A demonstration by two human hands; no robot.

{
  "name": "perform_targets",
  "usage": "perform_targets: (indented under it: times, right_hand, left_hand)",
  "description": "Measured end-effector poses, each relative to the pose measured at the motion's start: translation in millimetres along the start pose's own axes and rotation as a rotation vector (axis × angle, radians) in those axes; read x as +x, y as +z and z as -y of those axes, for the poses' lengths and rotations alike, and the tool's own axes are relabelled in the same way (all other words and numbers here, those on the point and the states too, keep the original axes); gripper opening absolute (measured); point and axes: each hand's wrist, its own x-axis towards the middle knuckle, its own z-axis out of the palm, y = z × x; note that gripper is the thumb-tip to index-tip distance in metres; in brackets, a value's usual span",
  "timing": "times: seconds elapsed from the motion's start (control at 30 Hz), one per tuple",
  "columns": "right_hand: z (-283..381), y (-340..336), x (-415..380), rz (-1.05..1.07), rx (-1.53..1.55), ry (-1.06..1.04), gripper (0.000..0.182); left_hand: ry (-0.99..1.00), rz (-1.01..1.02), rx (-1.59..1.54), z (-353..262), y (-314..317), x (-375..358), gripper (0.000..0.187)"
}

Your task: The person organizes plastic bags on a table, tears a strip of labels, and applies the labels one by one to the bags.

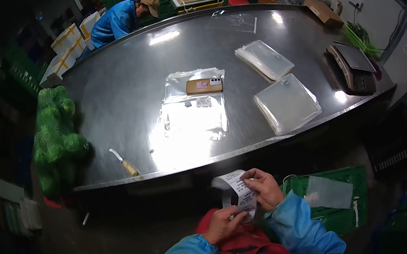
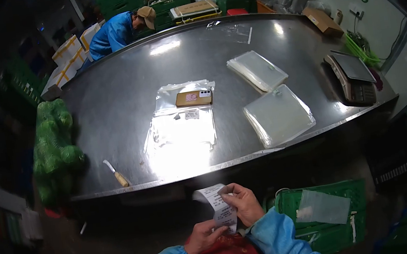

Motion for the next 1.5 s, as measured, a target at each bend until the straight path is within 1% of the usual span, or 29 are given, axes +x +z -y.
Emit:
perform_targets:
  times: [0.03, 0.07, 0.1, 0.13, 0.2, 0.23, 0.27, 0.33, 0.37, 0.4, 0.47, 0.53, 0.6, 0.67, 0.73, 0.77, 0.83, 0.9, 0.93, 1.0, 1.03, 1.07, 1.13, 1.27, 1.3, 1.37, 1.43, 1.47, 1.5]
  right_hand:
    - [14, 10, 3, -0.002, 0.001, -0.008, 0.025]
    - [33, 21, 1, 0.006, -0.18, -0.021, 0.029]
    - [47, 31, 2, 0.015, -0.363, -0.029, 0.034]
    - [50, 36, 8, 0.008, -0.366, -0.025, 0.034]
    - [54, 47, 24, 0.06, -0.467, -0.016, 0.041]
    - [50, 47, 37, 0.097, -0.546, -0.004, 0.044]
    - [52, 54, 51, 0.123, -0.618, 0.04, 0.046]
    - [44, 61, 77, 0.168, -0.726, 0.068, 0.047]
    - [44, 69, 87, 0.168, -0.733, 0.125, 0.047]
    - [46, 71, 98, 0.165, -0.734, 0.126, 0.047]
    - [49, 74, 117, 0.201, -0.626, 0.163, 0.05]
    - [54, 69, 143, 0.131, -0.371, 0.192, 0.059]
    - [55, 68, 169, 0.002, -0.223, 0.204, 0.054]
    - [48, 75, 190, 0.027, -0.308, 0.213, 0.048]
    - [45, 74, 201, 0.064, -0.392, 0.219, 0.042]
    - [43, 71, 203, 0.01, -0.431, 0.2, 0.038]
    - [45, 63, 210, -0.034, -0.472, 0.184, 0.034]
    - [58, 45, 218, -0.004, -0.889, 0.046, 0.038]
    - [66, 26, 228, -0.002, -0.896, 0.039, 0.038]
    - [75, -24, 261, 0.008, -1.636, -0.499, 0.049]
    - [76, -39, 274, 0.089, -1.684, -0.397, 0.056]
    - [73, -52, 286, 0.098, -1.677, -0.402, 0.056]
    - [65, -73, 305, 0.375, -1.91, -0.397, 0.047]
    - [59, -85, 338, 0.435, -1.885, -0.277, 0.032]
    - [65, -84, 346, 0.478, -1.758, -0.224, 0.027]
    - [81, -80, 363, 0.541, -1.631, -0.165, 0.023]
    - [96, -73, 381, 0.679, -1.491, 0.009, 0.023]
    - [104, -68, 387, 0.689, -1.491, 0.003, 0.023]
    - [111, -63, 391, 0.687, -1.425, 0.14, 0.023]
  left_hand:
    - [0.03, 0.049, -0.045, -1, -7, 9, 0.024]
    - [0.037, 0.052, -0.047, -2, -16, 19, 0.024]
    - [0.022, -0.104, -0.282, -17, -30, 34, 0.032]
    - [-0.001, -0.258, -0.518, -26, -45, 48, 0.041]
    - [0.075, -0.333, -0.439, -14, -74, 79, 0.054]
    - [0.094, -0.423, -0.48, -17, -82, 94, 0.052]
    - [0.096, -0.42, -0.488, -11, -95, 108, 0.052]
    - [0.226, -0.383, -0.197, 6, -124, 131, 0.043]
    - [0.241, -0.36, -0.227, 10, -138, 139, 0.032]
    - [0.241, -0.359, -0.23, 13, -149, 146, 0.032]
    - [0.072, -0.396, -0.422, 8, -166, 153, 0.027]
    - [0.143, -0.446, -0.309, 11, -179, 162, 0.03]
    - [0.207, -0.374, -0.08, 5, -188, 165, 0.031]
    - [0.229, -0.374, -0.065, 4, -192, 175, 0.03]
    - [0.289, -0.402, 0.087, 6, -202, 182, 0.025]
    - [0.283, -0.411, 0.092, 4, -208, 186, 0.025]
    - [0.445, -0.539, 0.613, -2, -218, 194, 0.019]
    - [0.39, -0.556, 0.61, 4, -217, 190, 0.018]
    - [0.331, -0.571, 0.602, 8, -213, 185, 0.018]
    - [0.12, -0.498, 0.152, 22, -201, 171, 0.018]
    - [-0.001, -0.54, 0.048, 20, -191, 168, 0.017]
    - [-0.125, -0.578, -0.056, 17, -182, 165, 0.017]
    - [-0.156, -0.606, -0.054, 20, -169, 157, 0.015]
    - [-0.264, -0.632, -0.089, 12, -153, 150, 0.015]
    - [-0.269, -0.651, -0.083, 11, -153, 155, 0.015]
    - [-0.012, -0.691, 0.146, 8, -149, 167, 0.016]
    - [-0.086, -0.701, 0.046, 10, -146, 171, 0.015]
    - [-0.145, -0.696, -0.054, 11, -147, 175, 0.015]
    - [-0.143, -0.702, -0.05, 11, -148, 181, 0.015]
